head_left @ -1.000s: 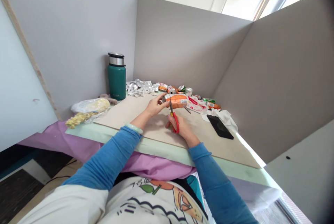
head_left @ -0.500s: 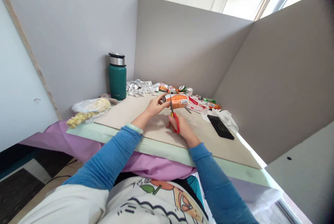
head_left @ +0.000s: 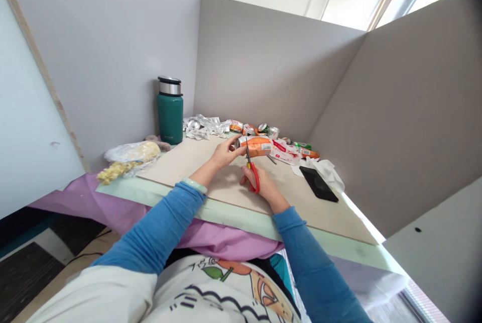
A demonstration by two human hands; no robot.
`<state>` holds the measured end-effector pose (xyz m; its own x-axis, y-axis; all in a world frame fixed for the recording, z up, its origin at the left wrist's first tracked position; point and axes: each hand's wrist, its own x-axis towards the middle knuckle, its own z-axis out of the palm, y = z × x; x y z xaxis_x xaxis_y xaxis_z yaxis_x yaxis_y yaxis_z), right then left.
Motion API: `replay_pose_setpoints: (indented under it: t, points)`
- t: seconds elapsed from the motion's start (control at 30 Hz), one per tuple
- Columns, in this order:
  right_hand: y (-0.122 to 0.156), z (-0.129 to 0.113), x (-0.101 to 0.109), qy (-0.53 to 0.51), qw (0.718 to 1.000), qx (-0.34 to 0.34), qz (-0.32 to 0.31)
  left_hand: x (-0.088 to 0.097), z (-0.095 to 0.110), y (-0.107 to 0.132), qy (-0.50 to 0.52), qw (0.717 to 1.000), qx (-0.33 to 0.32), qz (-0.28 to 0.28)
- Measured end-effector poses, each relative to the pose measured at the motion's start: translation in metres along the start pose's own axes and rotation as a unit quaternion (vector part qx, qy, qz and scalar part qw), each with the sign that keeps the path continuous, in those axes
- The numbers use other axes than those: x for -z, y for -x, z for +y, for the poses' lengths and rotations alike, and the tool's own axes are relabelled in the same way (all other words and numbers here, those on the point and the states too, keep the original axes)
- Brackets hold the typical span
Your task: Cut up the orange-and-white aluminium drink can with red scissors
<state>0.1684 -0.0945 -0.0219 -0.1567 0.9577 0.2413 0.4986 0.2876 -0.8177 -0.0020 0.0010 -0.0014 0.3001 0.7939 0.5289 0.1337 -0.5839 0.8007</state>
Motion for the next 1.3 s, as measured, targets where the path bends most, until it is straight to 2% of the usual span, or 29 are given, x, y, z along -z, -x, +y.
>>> replay_pose_setpoints:
  t: [1.3]
  points:
    - [-0.0007,0.0027,-0.0012,-0.009,1.0,0.009,-0.004,0.0011,-0.0017,0.0002,-0.021,1.0,0.0,0.009]
